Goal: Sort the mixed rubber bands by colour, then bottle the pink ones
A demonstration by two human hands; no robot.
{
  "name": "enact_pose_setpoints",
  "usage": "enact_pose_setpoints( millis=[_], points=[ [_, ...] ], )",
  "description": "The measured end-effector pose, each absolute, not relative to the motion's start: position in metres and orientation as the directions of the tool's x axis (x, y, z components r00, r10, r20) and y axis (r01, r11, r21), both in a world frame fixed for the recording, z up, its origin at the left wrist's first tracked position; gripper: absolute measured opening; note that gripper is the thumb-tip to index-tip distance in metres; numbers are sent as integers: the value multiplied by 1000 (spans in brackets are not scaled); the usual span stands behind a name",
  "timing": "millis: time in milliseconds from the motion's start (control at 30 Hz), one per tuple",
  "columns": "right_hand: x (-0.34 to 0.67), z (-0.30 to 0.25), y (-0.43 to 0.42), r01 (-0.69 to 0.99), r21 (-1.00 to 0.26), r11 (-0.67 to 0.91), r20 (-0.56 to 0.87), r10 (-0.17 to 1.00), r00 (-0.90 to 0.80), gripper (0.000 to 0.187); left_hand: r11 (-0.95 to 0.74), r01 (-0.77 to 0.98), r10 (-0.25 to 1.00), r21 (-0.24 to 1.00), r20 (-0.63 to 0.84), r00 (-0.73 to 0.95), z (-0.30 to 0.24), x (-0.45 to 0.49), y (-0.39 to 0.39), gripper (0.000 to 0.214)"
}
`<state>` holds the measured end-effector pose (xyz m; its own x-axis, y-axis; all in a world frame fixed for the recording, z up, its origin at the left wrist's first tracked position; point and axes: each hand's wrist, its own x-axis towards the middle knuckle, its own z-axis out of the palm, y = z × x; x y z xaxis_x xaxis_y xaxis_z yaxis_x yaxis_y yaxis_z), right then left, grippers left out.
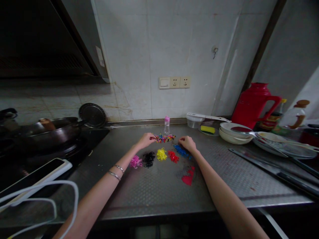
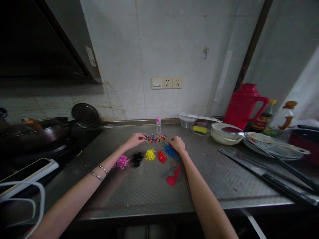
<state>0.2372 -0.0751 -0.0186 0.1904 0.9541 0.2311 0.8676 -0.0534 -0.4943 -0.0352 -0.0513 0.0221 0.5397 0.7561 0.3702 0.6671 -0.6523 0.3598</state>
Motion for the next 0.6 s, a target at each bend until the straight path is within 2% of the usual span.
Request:
enact_pose_setpoints(
  millis=[200, 333, 500, 600],
  points=[
    [238, -20, -74, 855, -515, -66, 227, 951, 210, 25, -557, 641, 824, 529, 251, 508, 34, -63, -76, 23],
    [238, -21, -74, 852, -519, -71, 223, 951, 215, 24, -527, 590, 805, 612, 136, 577, 28, -71, -81, 24],
    [238, -22, -74, 858, -510, -56, 230, 952, 199, 24, -492, 588, 775, 642, 15, 631, 22, -71, -83, 27],
    [238, -21, -74, 852, -520, -66, 219, 953, 207, 25, -472, 609, 812, 638, 46, 582, 23, -71, -85, 30]
  ],
)
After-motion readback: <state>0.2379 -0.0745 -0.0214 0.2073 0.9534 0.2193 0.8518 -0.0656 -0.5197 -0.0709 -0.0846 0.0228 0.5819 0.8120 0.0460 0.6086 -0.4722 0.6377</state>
